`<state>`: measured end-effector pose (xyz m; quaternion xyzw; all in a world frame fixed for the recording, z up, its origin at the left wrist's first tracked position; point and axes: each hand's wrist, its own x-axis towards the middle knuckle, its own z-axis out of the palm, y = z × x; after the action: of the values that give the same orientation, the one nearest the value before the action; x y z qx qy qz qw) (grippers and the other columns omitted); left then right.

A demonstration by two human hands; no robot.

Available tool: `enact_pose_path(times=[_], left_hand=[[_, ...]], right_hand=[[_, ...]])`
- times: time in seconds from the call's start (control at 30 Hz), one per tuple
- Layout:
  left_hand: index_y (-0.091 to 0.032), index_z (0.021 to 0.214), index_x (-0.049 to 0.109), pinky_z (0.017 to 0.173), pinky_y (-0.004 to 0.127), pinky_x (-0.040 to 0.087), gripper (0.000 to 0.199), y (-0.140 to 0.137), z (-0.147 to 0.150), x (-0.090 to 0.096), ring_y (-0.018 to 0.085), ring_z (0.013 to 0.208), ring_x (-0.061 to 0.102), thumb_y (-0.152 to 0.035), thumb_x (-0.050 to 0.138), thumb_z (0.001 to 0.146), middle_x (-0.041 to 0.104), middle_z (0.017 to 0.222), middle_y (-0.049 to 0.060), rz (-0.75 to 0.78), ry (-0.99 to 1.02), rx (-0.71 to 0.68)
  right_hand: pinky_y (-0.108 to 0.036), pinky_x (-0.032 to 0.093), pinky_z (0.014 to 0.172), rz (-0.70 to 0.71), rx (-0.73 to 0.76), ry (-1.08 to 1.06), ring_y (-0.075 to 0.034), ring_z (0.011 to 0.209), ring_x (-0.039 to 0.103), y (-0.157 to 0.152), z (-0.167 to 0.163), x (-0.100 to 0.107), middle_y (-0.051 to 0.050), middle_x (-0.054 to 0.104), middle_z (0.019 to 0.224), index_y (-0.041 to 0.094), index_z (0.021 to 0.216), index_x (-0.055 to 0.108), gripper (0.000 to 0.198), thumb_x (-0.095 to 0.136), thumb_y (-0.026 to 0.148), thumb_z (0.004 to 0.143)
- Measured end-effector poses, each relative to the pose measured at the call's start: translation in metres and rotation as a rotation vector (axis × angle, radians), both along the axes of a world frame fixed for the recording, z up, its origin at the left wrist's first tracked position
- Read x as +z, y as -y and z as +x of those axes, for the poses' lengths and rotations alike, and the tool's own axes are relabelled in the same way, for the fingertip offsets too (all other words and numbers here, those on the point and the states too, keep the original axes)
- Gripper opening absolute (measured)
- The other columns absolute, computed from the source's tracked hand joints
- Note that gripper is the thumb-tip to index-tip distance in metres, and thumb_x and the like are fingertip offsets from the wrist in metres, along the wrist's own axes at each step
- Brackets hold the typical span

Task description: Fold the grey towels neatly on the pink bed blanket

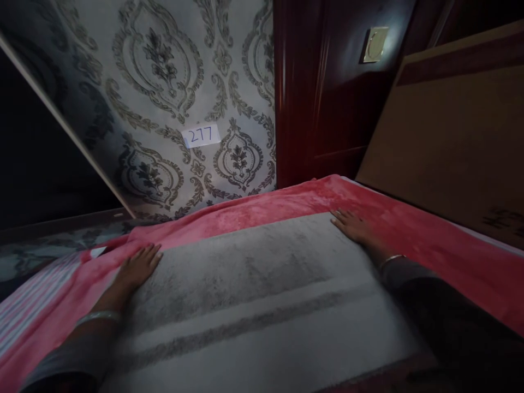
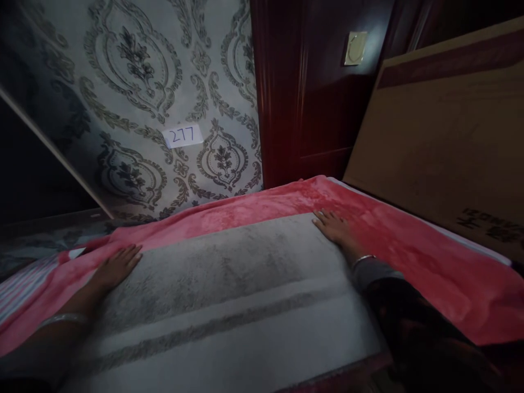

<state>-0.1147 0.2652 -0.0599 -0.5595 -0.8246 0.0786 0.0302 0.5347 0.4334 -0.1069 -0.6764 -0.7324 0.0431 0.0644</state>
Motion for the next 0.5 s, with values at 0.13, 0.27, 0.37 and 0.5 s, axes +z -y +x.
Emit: enact_pose_path(times=[0.13, 0.27, 0.37, 0.5], left_hand=[[-0.015, 0.152, 0.038, 0.113, 0.070, 0.018, 0.066, 0.004, 0.034, 0.013, 0.038, 0.147, 0.029, -0.046, 0.023, 0.097, 0.033, 0.159, 0.015, -0.004, -0.038, 0.013], [-0.024, 0.154, 0.036, 0.118, 0.057, 0.021, 0.063, 0.037, 0.063, -0.008, 0.030, 0.150, 0.025, -0.049, 0.031, 0.096, 0.033, 0.161, 0.008, 0.109, 0.043, -0.333], [-0.027, 0.153, 0.037, 0.119, 0.054, 0.023, 0.061, 0.063, 0.061, -0.026, 0.029, 0.150, 0.025, -0.048, 0.031, 0.096, 0.032, 0.161, 0.005, 0.128, 0.080, -0.366], [-0.021, 0.154, 0.036, 0.116, 0.060, 0.025, 0.062, 0.078, 0.031, -0.027, 0.033, 0.149, 0.025, -0.046, 0.028, 0.097, 0.029, 0.162, 0.010, 0.132, 0.085, -0.140]], right_hand=[[-0.067, 0.024, 0.113, -0.033, -0.036, 0.018, -0.038, 0.148, 0.018, 0.024, -0.017, 0.014, -0.015, 0.020, 0.163, 0.019, 0.157, 0.031, 0.062, 0.020, 0.050, 0.104], [-0.058, 0.013, 0.119, 0.057, 0.251, 0.061, -0.029, 0.151, 0.006, 0.072, -0.035, 0.000, -0.003, 0.011, 0.166, 0.031, 0.158, 0.026, 0.061, 0.026, 0.055, 0.102], [-0.057, 0.020, 0.118, 0.100, 0.383, 0.061, -0.028, 0.151, 0.014, 0.096, -0.027, -0.018, -0.001, 0.018, 0.164, 0.033, 0.158, 0.026, 0.060, 0.024, 0.054, 0.102], [-0.059, 0.029, 0.114, 0.095, 0.152, 0.032, -0.032, 0.148, 0.021, 0.087, 0.015, -0.033, -0.005, 0.023, 0.163, 0.030, 0.157, 0.030, 0.064, 0.022, 0.057, 0.099]])
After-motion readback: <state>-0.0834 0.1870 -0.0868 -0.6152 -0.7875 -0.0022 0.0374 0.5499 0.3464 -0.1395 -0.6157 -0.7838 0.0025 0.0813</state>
